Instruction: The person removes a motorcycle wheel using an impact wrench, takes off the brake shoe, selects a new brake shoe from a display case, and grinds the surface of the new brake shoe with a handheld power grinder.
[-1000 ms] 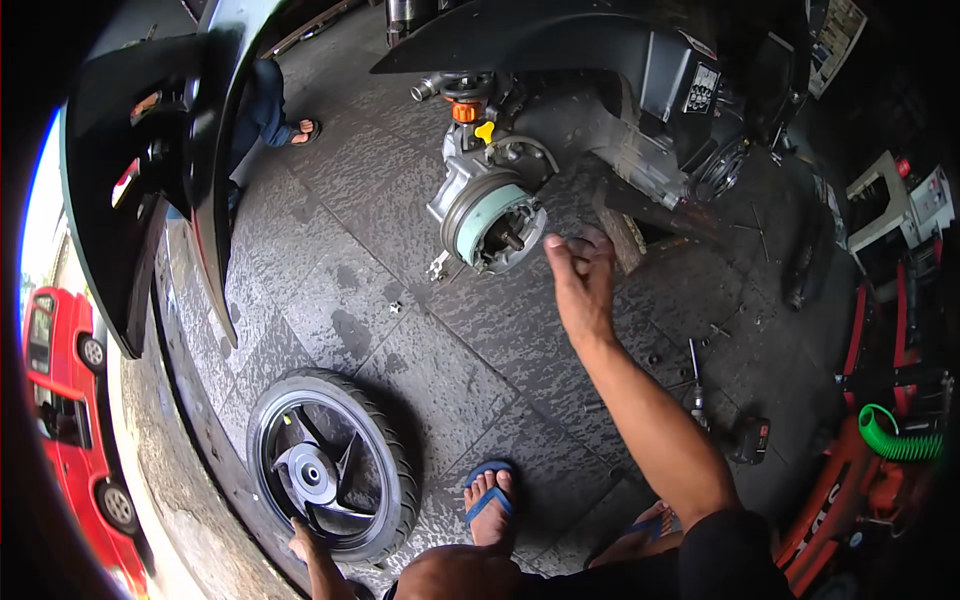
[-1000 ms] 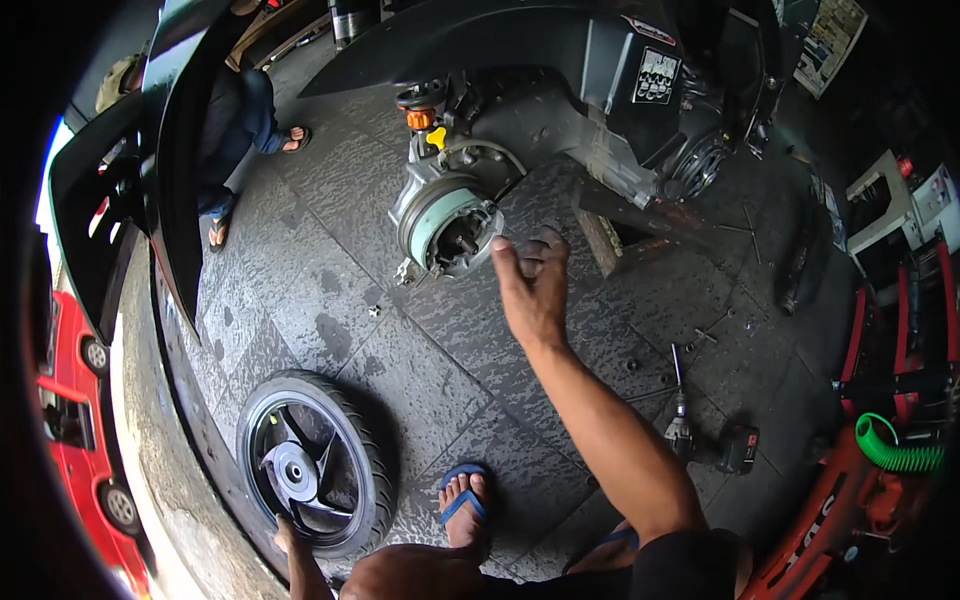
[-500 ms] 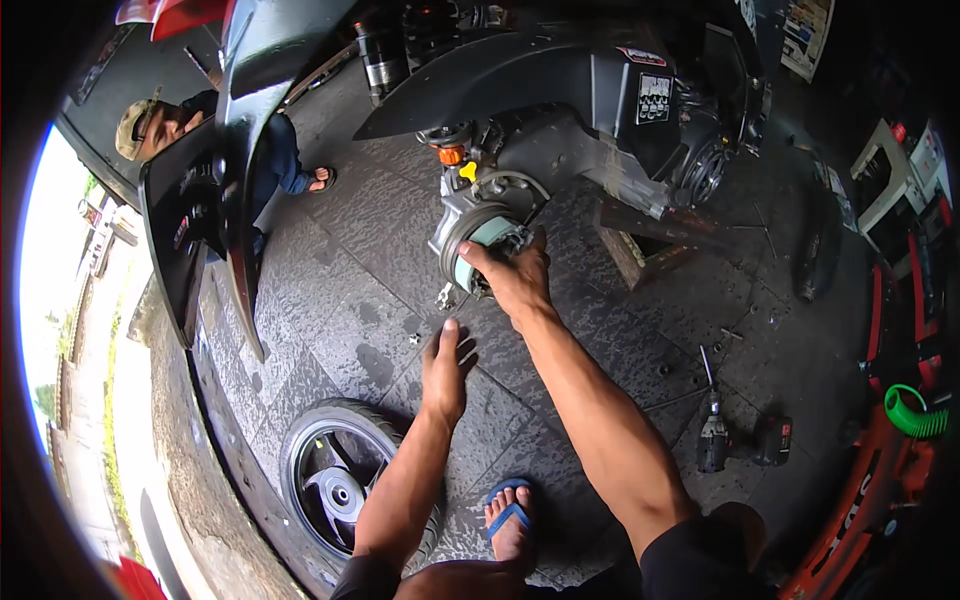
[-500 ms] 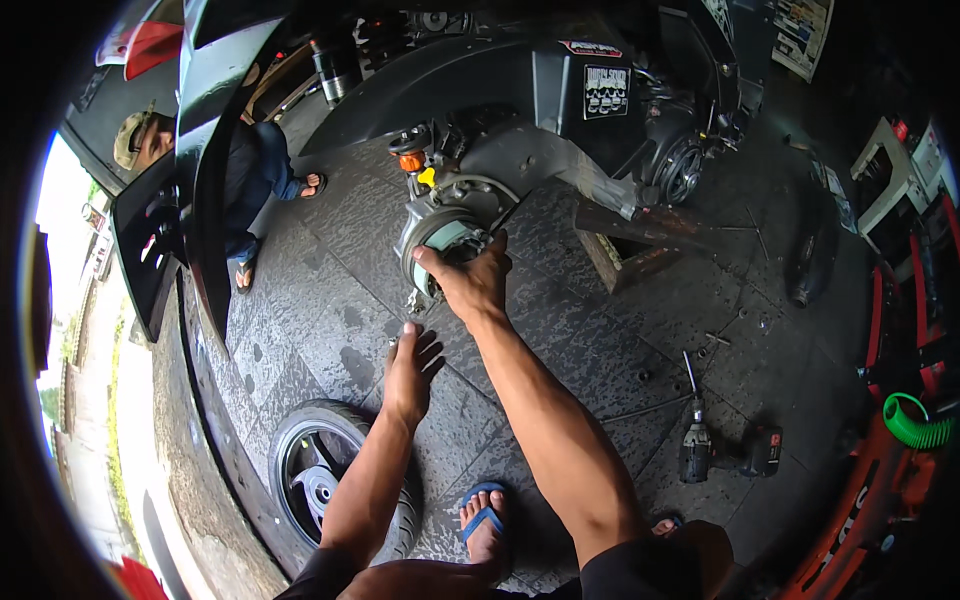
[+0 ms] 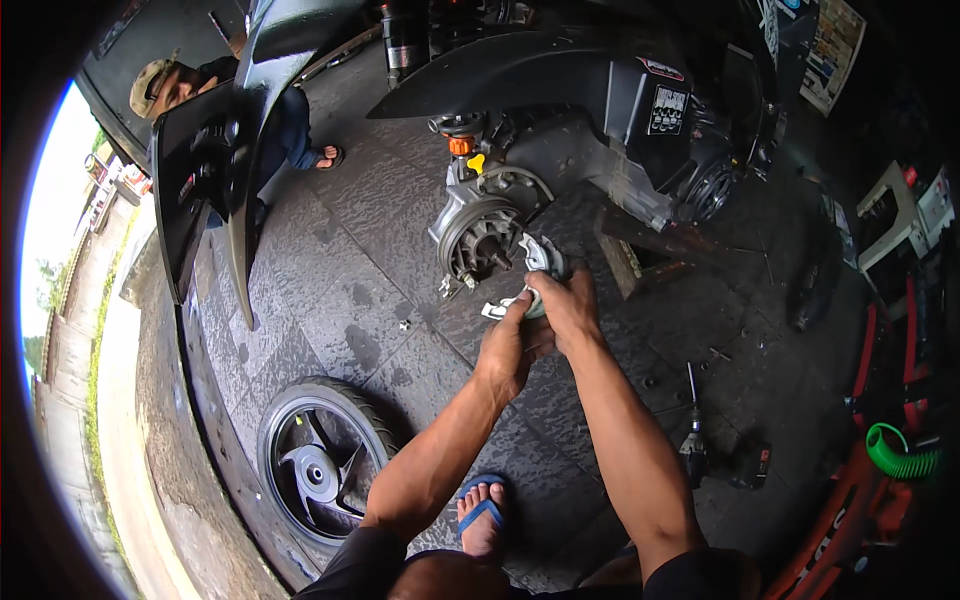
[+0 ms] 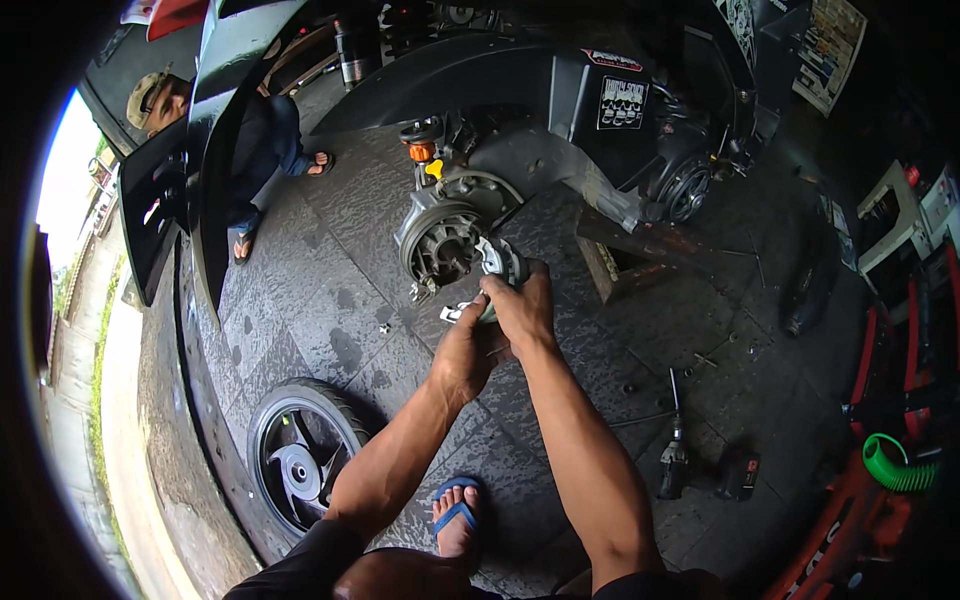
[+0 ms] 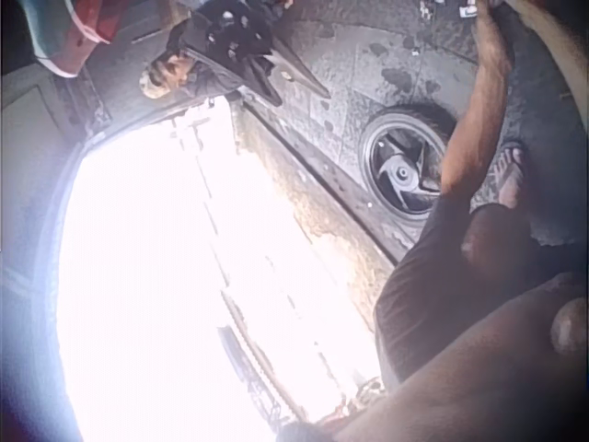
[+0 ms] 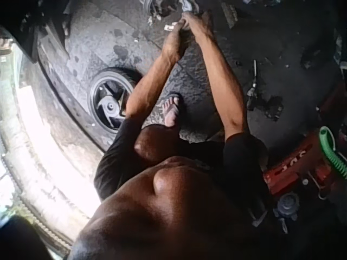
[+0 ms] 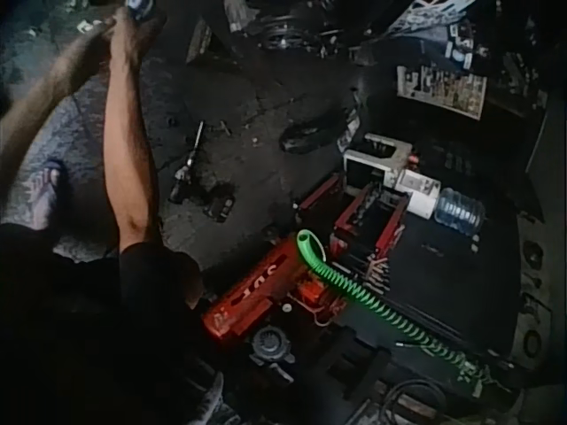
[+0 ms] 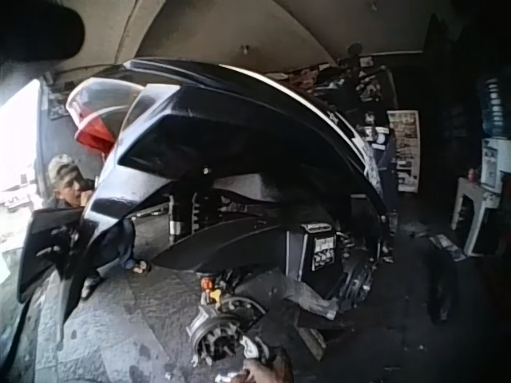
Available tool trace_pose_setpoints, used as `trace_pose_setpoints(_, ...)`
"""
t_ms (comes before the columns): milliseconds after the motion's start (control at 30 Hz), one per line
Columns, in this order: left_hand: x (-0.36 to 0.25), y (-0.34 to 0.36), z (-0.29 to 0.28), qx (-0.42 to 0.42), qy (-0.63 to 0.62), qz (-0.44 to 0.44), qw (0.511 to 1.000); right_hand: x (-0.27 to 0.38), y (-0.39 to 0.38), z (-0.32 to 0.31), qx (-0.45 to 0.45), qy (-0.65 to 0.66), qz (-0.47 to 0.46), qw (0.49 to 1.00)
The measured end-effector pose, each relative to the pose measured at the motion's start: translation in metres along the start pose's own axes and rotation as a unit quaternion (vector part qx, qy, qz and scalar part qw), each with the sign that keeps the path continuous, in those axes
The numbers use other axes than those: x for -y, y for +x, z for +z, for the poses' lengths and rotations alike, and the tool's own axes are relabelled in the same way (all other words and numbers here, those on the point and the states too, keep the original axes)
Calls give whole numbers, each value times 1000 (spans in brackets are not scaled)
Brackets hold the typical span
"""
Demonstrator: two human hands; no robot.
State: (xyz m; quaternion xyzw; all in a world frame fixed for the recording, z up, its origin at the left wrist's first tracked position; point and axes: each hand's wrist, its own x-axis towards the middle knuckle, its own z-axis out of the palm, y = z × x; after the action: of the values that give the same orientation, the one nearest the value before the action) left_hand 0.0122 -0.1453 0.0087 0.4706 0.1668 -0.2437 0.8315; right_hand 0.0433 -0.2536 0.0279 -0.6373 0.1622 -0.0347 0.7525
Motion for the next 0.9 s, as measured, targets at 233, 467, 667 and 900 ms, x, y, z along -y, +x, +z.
trace_pose_setpoints(233,66,-58,-36,30,369,212,904,-44,-57,-47,13,-251,-16,968)
trace_pose_setpoints(467,74,-69,-23,75,379,38,921,-41,-96,-78,84,-208,6,975)
trace_pose_setpoints(667,68,-77,-9,85,60,-49,993,-19,-120,-110,135,-198,-17,971)
trace_pose_setpoints(900,77,-106,11,31,94,26,995,3,-144,-123,102,-132,19,986)
